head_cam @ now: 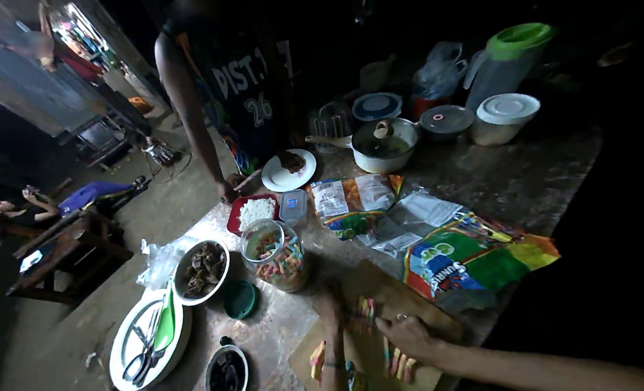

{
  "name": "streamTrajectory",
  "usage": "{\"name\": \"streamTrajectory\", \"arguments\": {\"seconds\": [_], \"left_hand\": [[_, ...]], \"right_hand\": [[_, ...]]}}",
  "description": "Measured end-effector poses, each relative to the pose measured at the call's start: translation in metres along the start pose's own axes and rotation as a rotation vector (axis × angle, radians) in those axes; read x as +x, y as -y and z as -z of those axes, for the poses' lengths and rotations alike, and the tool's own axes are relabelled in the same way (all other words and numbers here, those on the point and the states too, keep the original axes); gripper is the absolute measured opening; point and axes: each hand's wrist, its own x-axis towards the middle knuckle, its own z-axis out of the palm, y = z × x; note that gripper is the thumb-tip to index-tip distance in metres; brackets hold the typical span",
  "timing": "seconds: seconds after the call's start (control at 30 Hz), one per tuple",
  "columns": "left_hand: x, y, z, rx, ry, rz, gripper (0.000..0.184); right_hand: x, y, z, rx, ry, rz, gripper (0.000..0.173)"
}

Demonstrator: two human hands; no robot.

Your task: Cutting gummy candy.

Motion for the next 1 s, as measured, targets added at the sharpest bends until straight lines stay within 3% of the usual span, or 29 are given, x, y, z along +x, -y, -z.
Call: {"name": "streamTrajectory", "arguments": {"seconds": [0.43, 0.6, 0.73, 0.83, 1.0], "left_hand": [[0.004, -0.012, -0.001, -0.007, 0.03, 0.032, 0.043], [0.008, -0.007, -0.007, -0.049, -0.017, 0.007, 0.041], [0.007, -0.01, -0.004, -0.206, 0.063, 0.008, 0.036], [0.012, -0.006, -0.01, -0.254, 0.033, 0.02, 0.035], [0.005, -0.002, -0.009, -0.069, 0.084, 0.053, 0.045]], "right_hand": [[0.001, -0.018, 0.037, 0.155, 0.128, 0.057, 0.05], [0.005, -0.023, 0.004, 0.127, -0.043, 0.113, 0.049], [-0.003, -0.01, 0.014, 0.152, 0.042, 0.039, 0.049], [-0.007, 0.0, 0.013, 0.121, 0.03, -0.026, 0.048], [-0.004, -0.004, 0.016, 0.076, 0.064, -0.024, 0.049]]}}
